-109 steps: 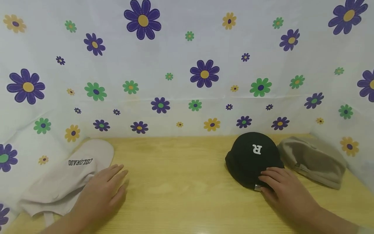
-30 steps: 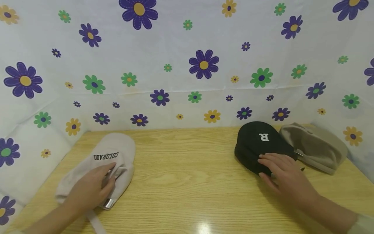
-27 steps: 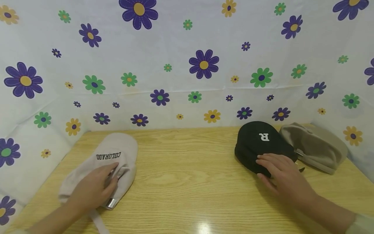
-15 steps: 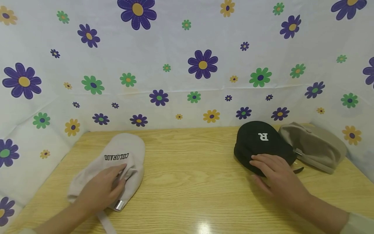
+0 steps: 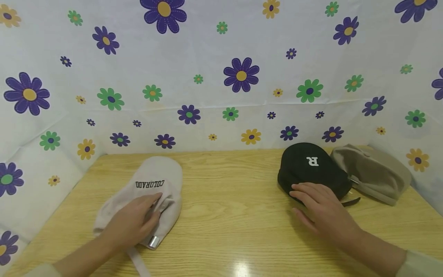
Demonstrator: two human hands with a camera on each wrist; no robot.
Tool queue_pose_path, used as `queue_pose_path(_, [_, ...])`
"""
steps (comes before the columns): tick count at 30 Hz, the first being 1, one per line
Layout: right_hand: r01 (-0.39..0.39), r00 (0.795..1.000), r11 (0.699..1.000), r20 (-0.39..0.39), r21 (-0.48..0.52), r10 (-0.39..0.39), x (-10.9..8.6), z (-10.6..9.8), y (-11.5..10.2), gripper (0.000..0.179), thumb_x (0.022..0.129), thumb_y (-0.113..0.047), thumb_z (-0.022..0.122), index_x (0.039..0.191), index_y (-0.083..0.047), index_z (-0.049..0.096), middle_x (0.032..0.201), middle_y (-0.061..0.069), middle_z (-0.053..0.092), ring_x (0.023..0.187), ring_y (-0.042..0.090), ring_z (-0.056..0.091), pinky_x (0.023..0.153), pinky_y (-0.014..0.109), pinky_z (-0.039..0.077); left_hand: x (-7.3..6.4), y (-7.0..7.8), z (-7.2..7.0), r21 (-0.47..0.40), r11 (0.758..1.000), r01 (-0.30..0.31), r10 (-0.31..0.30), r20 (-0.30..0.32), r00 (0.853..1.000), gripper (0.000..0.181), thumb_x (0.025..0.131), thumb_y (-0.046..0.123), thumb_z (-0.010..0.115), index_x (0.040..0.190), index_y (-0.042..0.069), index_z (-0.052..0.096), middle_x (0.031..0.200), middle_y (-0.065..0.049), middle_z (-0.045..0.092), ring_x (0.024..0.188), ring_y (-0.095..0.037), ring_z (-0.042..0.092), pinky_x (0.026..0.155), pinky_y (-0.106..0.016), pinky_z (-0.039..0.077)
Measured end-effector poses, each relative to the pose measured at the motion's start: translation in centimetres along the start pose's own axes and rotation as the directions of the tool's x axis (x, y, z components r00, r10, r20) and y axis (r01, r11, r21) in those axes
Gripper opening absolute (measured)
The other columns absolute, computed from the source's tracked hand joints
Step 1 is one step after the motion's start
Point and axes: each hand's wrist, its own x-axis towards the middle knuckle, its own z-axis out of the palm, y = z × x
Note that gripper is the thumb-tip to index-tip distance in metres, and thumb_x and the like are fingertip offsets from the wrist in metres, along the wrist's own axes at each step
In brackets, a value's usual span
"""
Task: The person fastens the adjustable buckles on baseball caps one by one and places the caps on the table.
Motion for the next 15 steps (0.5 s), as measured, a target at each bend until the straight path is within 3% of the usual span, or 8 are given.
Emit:
queue_pose_path(11, [0.012, 1.000, 1.000, 0.026, 0.021, -0.013, 0.3, 0.4, -0.5, 0.056, 0.105, -0.046, 0.032, 0.113, -0.005, 0.068, 0.122, 0.011, 0.066, 0.115, 0.029, 0.059, 0.104, 0.038, 0.035, 1.0, 2.1, 0.6, -0.001, 0.999, -0.034, 0.034, 0.016, 0.999, 0.044, 0.092, 0.020, 0.065, 0.132, 0.004, 0.061, 0.124, -0.012, 0.068, 0.116, -0.029, 0.065, 0.095, -0.045, 0.053])
queue_pose_path(15, [0.018, 0.999, 0.999, 0.033, 0.034, -0.019, 0.5, 0.6, -0.8, 0.056, 0.105, -0.046, 0.031, 0.113, -0.005, 0.068, 0.123, 0.011, 0.066, 0.115, 0.029, 0.058, 0.104, 0.038, 0.035, 1.2, 2.4, 0.8, 0.025, 0.994, -0.110, 0.111, -0.014, 0.994, 0.044, 0.091, 0.021, 0.066, 0.131, 0.003, 0.062, 0.121, -0.011, 0.069, 0.113, -0.026, 0.066, 0.094, -0.043, 0.054])
